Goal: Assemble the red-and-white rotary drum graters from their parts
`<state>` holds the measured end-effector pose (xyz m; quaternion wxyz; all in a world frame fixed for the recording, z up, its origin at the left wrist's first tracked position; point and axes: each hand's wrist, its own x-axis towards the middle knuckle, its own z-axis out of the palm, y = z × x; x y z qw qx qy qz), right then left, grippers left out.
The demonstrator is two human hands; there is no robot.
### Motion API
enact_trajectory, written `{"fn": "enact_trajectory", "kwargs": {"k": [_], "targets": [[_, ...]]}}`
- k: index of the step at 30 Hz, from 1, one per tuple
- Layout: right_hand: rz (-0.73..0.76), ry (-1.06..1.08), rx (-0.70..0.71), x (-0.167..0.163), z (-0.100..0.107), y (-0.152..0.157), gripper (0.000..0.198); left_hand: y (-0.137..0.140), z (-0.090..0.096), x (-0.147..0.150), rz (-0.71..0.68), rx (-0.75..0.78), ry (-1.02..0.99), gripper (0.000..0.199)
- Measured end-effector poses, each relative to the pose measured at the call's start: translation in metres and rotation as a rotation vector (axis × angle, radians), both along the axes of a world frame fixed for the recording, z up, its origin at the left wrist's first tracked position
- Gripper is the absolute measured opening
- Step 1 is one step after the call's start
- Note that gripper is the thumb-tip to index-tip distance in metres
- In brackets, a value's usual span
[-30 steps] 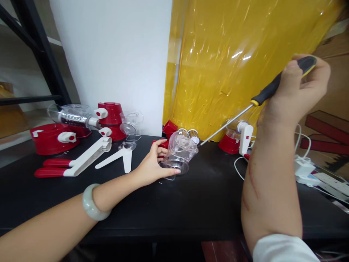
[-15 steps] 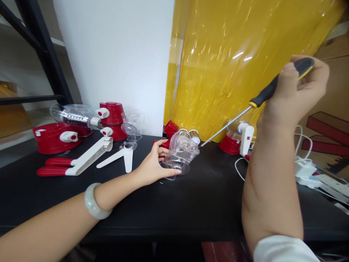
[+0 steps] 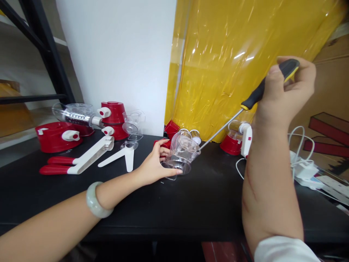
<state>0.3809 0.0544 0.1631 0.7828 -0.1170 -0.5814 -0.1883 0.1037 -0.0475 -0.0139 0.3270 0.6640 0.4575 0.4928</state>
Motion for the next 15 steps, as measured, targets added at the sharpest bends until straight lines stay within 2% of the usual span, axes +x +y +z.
{"fn": "enact_trajectory", "kwargs": {"k": [10, 15], "targets": [[0.056, -0.047, 0.035, 0.0017, 0.0012, 0.0023, 0.035, -0.0006, 0.0007, 0.0006, 0.013, -0.013, 0.007, 0.104], [0.048, -0.067, -0.023, -0.0004, 0.0010, -0.0064, 0.034, -0.0027, 0.0009, 0.0007, 0.045, 0.069, 0.039, 0.100]]}}
